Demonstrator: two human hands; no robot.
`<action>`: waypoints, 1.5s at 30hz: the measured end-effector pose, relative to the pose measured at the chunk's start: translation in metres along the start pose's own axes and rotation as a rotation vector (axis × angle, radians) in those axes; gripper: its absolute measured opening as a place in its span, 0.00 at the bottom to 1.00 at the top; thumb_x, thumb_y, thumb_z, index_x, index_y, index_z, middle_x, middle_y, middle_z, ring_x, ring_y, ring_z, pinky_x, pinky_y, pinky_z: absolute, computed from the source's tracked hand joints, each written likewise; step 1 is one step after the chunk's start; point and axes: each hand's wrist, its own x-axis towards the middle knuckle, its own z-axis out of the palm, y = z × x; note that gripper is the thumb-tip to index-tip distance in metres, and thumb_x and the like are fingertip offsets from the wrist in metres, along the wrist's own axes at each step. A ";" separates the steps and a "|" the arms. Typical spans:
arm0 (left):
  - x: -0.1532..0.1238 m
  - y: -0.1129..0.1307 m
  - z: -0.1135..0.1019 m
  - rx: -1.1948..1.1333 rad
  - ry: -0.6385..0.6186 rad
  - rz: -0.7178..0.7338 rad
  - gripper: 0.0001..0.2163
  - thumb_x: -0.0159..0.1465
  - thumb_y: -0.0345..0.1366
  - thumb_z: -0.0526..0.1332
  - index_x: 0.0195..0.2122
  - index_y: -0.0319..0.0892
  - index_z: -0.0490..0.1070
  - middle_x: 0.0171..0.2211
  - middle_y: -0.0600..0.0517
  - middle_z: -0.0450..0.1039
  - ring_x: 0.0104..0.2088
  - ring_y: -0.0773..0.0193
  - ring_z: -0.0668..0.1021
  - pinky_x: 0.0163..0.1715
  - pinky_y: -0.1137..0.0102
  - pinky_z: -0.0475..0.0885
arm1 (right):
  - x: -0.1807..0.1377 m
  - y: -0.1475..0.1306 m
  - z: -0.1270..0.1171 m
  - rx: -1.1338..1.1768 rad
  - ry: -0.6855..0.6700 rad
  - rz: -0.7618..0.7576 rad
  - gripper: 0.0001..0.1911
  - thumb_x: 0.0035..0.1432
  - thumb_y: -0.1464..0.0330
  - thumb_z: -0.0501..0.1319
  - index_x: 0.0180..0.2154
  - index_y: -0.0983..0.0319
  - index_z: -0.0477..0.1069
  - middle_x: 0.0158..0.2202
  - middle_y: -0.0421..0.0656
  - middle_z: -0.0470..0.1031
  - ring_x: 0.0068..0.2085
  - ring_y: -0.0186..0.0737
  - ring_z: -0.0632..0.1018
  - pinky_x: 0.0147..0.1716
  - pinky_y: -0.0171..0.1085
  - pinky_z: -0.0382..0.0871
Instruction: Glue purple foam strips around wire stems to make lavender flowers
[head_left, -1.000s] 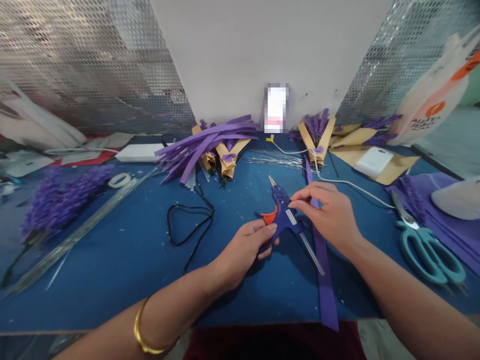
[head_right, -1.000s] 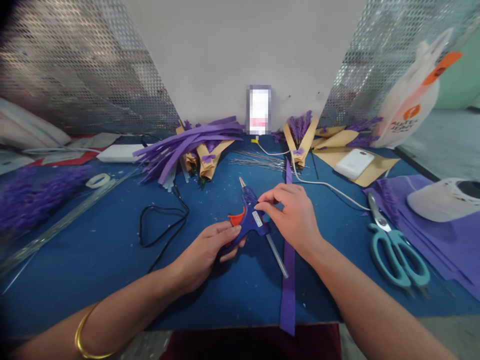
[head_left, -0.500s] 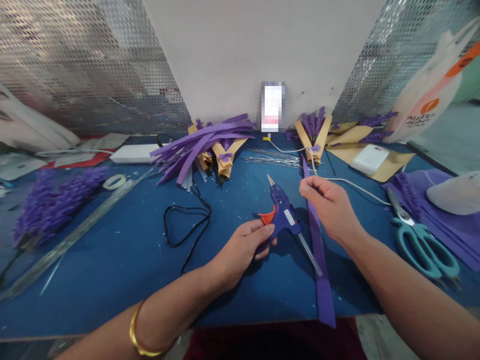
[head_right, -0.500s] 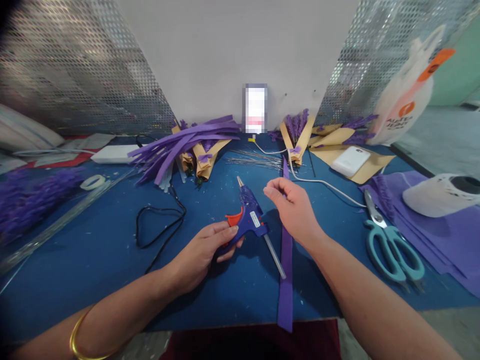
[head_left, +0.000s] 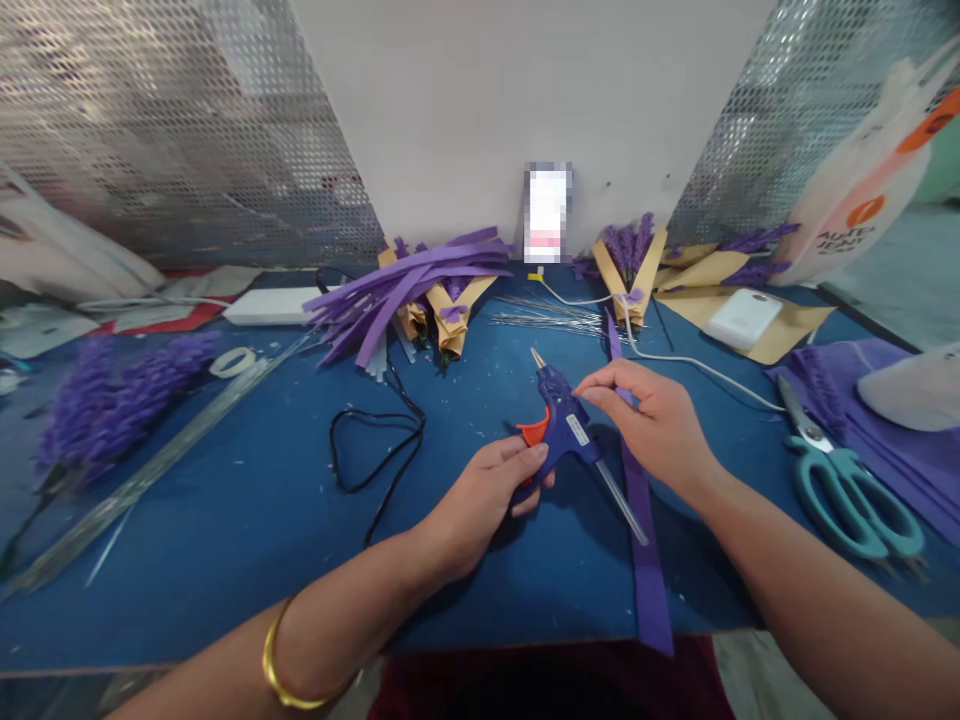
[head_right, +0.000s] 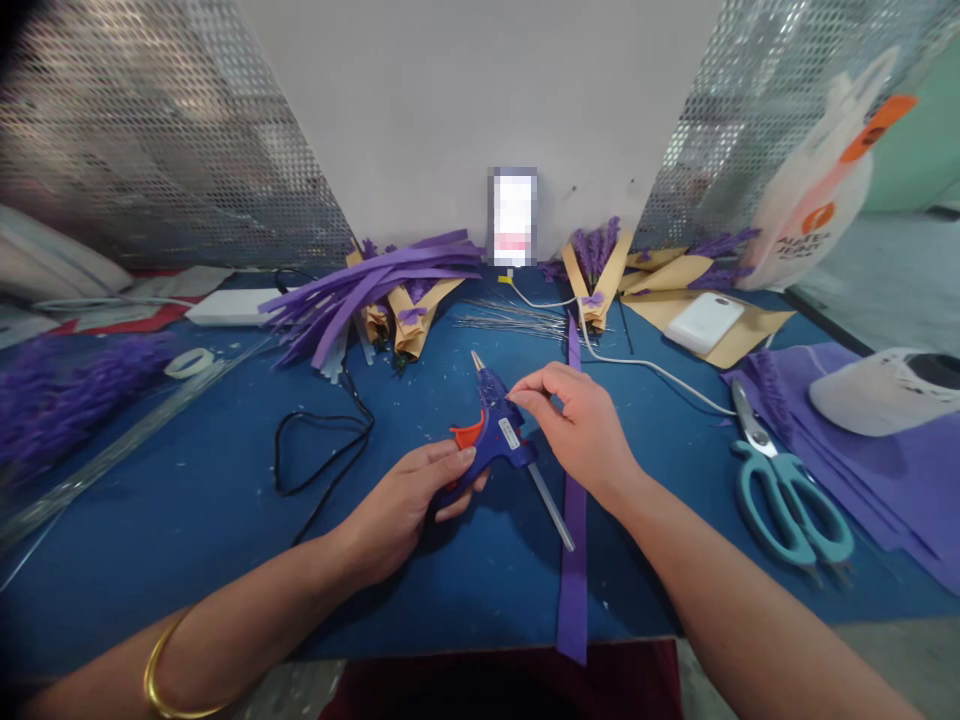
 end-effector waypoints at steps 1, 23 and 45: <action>0.000 0.000 0.000 0.001 0.005 -0.001 0.14 0.62 0.43 0.55 0.27 0.37 0.65 0.23 0.55 0.63 0.17 0.76 0.58 0.20 0.73 0.48 | -0.001 0.000 0.001 -0.031 0.007 -0.024 0.06 0.59 0.66 0.59 0.31 0.59 0.74 0.32 0.39 0.75 0.35 0.37 0.74 0.37 0.37 0.65; 0.000 -0.001 0.000 0.060 -0.022 0.008 0.15 0.62 0.45 0.55 0.28 0.38 0.64 0.21 0.57 0.59 0.18 0.75 0.57 0.20 0.72 0.48 | 0.000 -0.002 -0.001 0.113 0.166 0.057 0.06 0.60 0.68 0.55 0.29 0.59 0.65 0.30 0.40 0.72 0.32 0.36 0.71 0.33 0.37 0.65; -0.002 0.004 -0.001 0.007 0.033 0.017 0.13 0.63 0.42 0.55 0.27 0.38 0.64 0.22 0.56 0.62 0.17 0.75 0.58 0.22 0.72 0.48 | 0.008 0.013 -0.013 -0.049 0.108 0.052 0.12 0.58 0.65 0.58 0.23 0.61 0.68 0.21 0.37 0.69 0.25 0.34 0.69 0.29 0.35 0.60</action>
